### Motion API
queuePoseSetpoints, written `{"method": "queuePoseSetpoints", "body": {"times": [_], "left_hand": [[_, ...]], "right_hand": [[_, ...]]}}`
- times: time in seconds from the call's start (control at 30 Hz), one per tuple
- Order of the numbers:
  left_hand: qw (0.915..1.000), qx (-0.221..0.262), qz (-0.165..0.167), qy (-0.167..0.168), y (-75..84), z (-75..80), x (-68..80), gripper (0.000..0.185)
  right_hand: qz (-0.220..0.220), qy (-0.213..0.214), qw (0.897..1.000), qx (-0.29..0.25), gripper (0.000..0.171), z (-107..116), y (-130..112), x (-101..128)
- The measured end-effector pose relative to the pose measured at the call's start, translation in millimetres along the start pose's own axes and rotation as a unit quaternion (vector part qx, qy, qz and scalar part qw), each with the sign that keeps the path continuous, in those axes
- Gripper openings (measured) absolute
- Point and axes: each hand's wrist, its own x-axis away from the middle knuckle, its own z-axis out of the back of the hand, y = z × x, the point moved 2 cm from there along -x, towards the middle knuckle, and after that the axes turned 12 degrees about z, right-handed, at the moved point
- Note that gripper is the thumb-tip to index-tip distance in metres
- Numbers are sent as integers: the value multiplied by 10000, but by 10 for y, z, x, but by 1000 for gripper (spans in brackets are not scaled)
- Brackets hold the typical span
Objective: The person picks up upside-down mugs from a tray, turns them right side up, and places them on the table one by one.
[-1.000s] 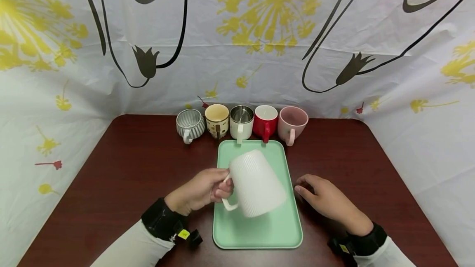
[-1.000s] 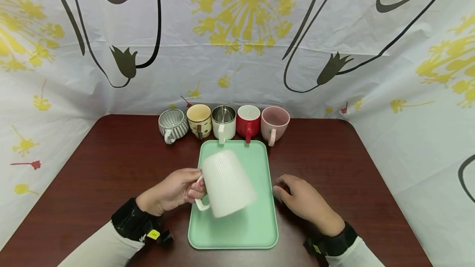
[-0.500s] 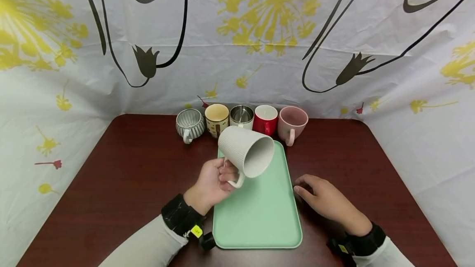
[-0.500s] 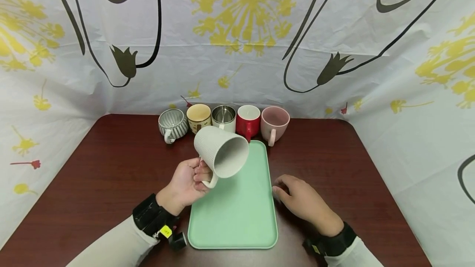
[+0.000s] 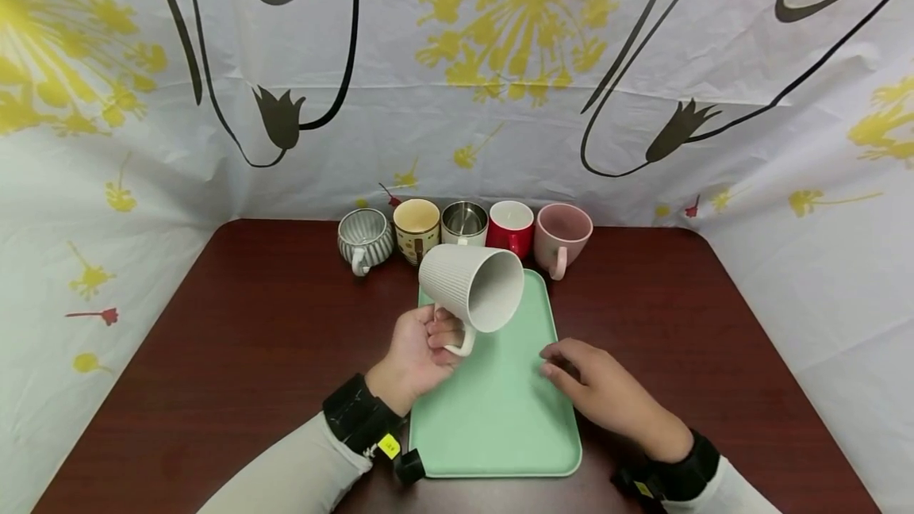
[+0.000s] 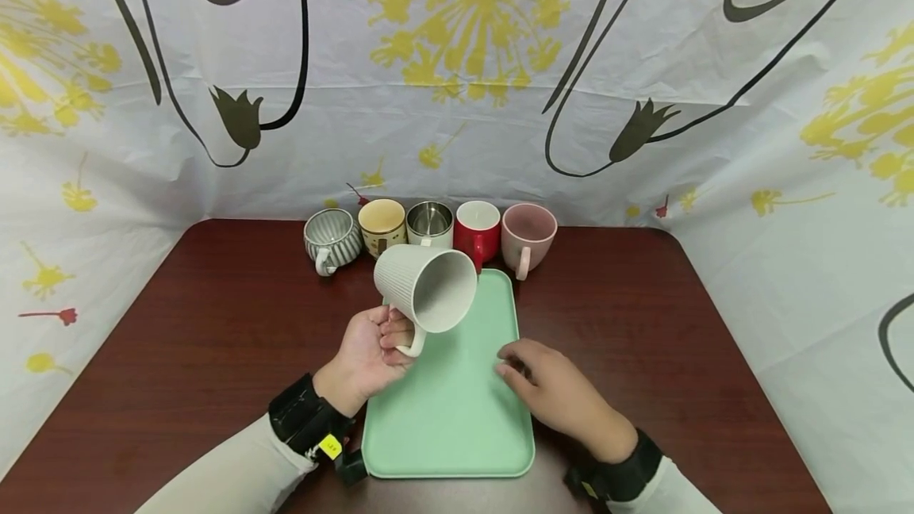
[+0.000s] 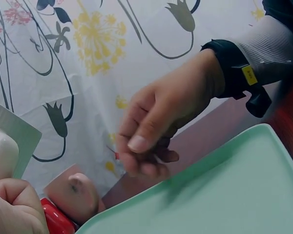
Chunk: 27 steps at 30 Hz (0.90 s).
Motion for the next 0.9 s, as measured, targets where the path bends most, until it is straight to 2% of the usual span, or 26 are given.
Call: {"method": "queuePoseSetpoints", "body": {"times": [0.1,0.2,0.37,0.5,0.6,0.7,0.8,0.9], "left_hand": [[10000,-9,-3,12,-18,-16,-20,40],[10000,-6,-29,32,-41,-40,-46,41],[9998,-94,-131,121,-96,-85,-112,45],[9990,-236,-236,293,-135,-124,-170,48],[9974,-319,-391,515,-156,-151,-200,48],[9941,-454,-586,793,-179,-165,-226,46],[9886,-672,-771,1103,-206,-169,-242,42],[9824,-941,-928,1323,-225,-171,-257,38]], "right_hand": [[516,326,9975,-364,14,-89,-165,-61],[809,745,9902,-863,17,-181,-328,-148],[809,1413,9696,-1828,23,-327,-531,-291],[744,2003,9466,-2413,21,-406,-627,-374],[448,2328,9334,-2694,17,-443,-679,-417],[-145,2530,9243,-2854,17,-459,-701,-446],[-613,2582,9156,-3020,18,-464,-698,-457],[-861,2603,9048,-3258,19,-466,-684,-455]]}}
